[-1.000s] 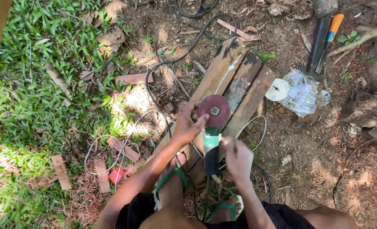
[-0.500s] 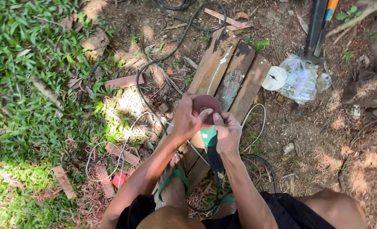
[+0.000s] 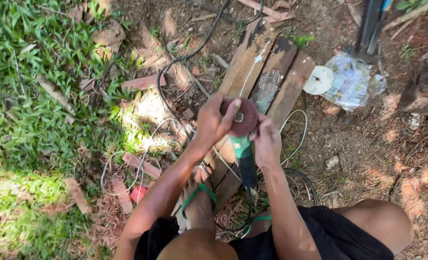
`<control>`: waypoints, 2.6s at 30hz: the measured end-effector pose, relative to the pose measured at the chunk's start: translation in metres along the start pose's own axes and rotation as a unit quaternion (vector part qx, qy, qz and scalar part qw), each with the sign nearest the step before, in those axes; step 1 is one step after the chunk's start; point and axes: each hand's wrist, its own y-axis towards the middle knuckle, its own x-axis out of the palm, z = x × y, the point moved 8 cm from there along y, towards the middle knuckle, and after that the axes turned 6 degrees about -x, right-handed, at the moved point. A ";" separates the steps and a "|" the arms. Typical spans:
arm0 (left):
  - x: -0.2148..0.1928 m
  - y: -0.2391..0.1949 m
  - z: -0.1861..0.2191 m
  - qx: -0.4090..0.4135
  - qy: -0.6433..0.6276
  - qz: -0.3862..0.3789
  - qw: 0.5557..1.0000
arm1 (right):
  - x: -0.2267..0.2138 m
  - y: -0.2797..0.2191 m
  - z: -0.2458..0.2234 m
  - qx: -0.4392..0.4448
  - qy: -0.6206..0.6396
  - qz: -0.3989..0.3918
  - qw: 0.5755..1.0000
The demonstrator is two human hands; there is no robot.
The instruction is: Replacing the sanding disc on an electric angle grinder and testing the tool
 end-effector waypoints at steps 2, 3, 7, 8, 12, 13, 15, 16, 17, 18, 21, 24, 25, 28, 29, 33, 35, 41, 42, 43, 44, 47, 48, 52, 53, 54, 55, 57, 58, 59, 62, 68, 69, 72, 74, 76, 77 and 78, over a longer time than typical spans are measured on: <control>-0.002 0.023 0.022 -0.049 0.034 -0.128 0.990 | 0.003 -0.001 0.001 -0.019 -0.056 0.001 0.998; 0.007 0.026 0.029 -0.104 0.063 -0.251 0.960 | 0.003 -0.001 -0.001 -0.035 -0.119 0.000 0.992; 0.036 0.018 -0.003 -0.336 -0.332 -0.232 0.850 | -0.008 0.007 0.028 -0.010 -0.068 0.026 0.997; 0.022 0.027 0.009 -0.112 -0.170 -0.188 0.961 | -0.010 0.004 0.029 -0.011 -0.058 0.047 0.997; 0.011 0.021 0.018 0.038 -0.016 -0.079 0.996 | -0.010 0.010 0.031 -0.035 -0.051 0.083 0.995; 0.013 0.022 0.014 0.037 -0.018 -0.080 0.996 | -0.014 0.009 0.031 -0.035 -0.053 0.085 0.994; 0.022 0.027 -0.001 -0.017 -0.033 -0.127 0.991 | -0.010 0.013 0.028 -0.045 -0.083 0.043 0.995; 0.016 0.026 0.006 -0.012 -0.036 -0.126 0.991 | -0.019 0.005 0.032 -0.051 -0.084 0.043 0.994; 0.019 0.026 0.011 -0.020 -0.020 -0.186 0.982 | -0.021 0.001 0.033 -0.073 -0.103 0.014 0.992; 0.022 0.026 0.015 -0.028 -0.002 -0.245 0.969 | -0.023 -0.002 0.036 -0.095 -0.123 -0.014 0.988; 0.017 0.045 0.007 -0.033 -0.018 -0.285 0.958 | -0.023 -0.018 0.038 -0.120 -0.119 -0.041 0.985; 0.012 0.065 -0.034 -0.085 -0.076 -0.248 0.962 | -0.012 -0.019 0.023 -0.037 -0.224 -0.027 0.974; 0.010 0.070 -0.037 -0.083 -0.073 -0.246 0.963 | 0.000 -0.021 0.007 -0.039 -0.221 -0.028 0.974; 0.003 0.072 -0.023 -0.092 -0.134 -0.275 0.948 | 0.011 -0.030 0.021 0.172 -0.401 -0.071 0.897; 0.003 0.066 0.002 -0.044 -0.091 -0.314 0.944 | 0.007 -0.025 0.037 0.189 -0.425 -0.070 0.882; 0.015 0.055 0.021 0.028 -0.013 -0.383 0.923 | -0.023 -0.032 0.073 0.177 -0.496 -0.042 0.849; 0.013 0.049 0.004 0.008 -0.039 -0.361 0.932 | -0.019 -0.035 0.079 0.172 -0.220 0.006 0.960; -0.023 -0.069 0.032 -0.121 -0.027 -0.121 0.985 | -0.035 -0.025 0.126 0.179 0.124 0.020 0.976; -0.027 -0.096 0.062 -0.134 -0.051 -0.142 0.979 | -0.033 -0.031 0.136 0.251 0.301 0.056 0.918; -0.020 -0.109 0.040 -0.139 -0.051 -0.139 0.979 | -0.020 -0.034 0.117 0.256 0.298 0.054 0.918; -0.014 -0.125 0.008 -0.203 -0.044 -0.133 0.969 | -0.018 -0.027 0.078 0.112 -0.059 -0.002 0.992; -0.029 -0.134 -0.033 -0.306 -0.108 -0.089 0.942 | -0.015 -0.023 0.082 0.057 -0.060 0.008 0.997; -0.039 -0.129 -0.039 -0.341 -0.180 -0.051 0.921 | -0.015 -0.024 0.114 0.158 0.293 0.074 0.940; -0.055 -0.082 -0.039 -0.247 -0.126 -0.017 0.961 | 0.000 -0.030 0.067 0.246 0.023 0.034 0.968; -0.059 -0.063 -0.020 -0.208 -0.116 -0.013 0.971 | -0.004 -0.031 0.082 0.238 0.081 0.052 0.966; -0.062 -0.046 0.000 -0.169 -0.107 -0.009 0.980 | -0.009 -0.032 0.097 0.229 0.139 0.069 0.961; -0.052 -0.039 -0.006 -0.168 -0.108 -0.010 0.980 | -0.010 -0.032 0.105 0.227 0.139 0.070 0.961; -0.030 -0.025 -0.013 -0.146 -0.146 -0.018 0.978 | -0.012 -0.021 0.089 0.024 -0.346 -0.027 0.938; -0.021 -0.037 -0.019 -0.145 -0.147 -0.020 0.978 | 0.005 -0.024 0.051 0.023 -0.347 -0.024 0.937; -0.014 -0.049 -0.028 -0.167 -0.123 -0.010 0.978 | 0.017 -0.032 0.032 0.148 -0.014 0.056 0.987; -0.011 -0.085 0.005 -0.237 -0.104 -0.091 0.962 | 0.012 -0.035 0.051 0.241 0.277 0.118 0.922; -0.023 -0.097 -0.011 -0.242 -0.096 -0.051 0.964 | -0.008 -0.034 0.053 0.136 -0.010 0.059 0.989; -0.029 -0.093 -0.025 -0.248 -0.093 -0.001 0.964 | -0.002 -0.031 0.033 0.019 -0.344 -0.011 0.939; -0.031 -0.074 -0.017 -0.215 -0.165 0.062 0.960 | -0.008 -0.031 0.033 -0.045 -0.352 -0.037 0.934; -0.023 -0.062 -0.017 -0.144 -0.208 0.021 0.967 | -0.002 -0.032 0.022 -0.064 -0.308 -0.053 0.948; -0.020 -0.050 -0.012 -0.069 -0.252 -0.020 0.965 | 0.001 -0.031 0.012 -0.086 -0.265 -0.068 0.958; -0.015 -0.048 -0.006 -0.031 -0.211 -0.069 0.975 | -0.012 -0.030 0.004 -0.101 -0.162 -0.009 0.982; -0.010 -0.048 -0.001 0.007 -0.169 -0.118 0.978 | -0.024 -0.031 -0.001 -0.114 -0.057 0.050 0.991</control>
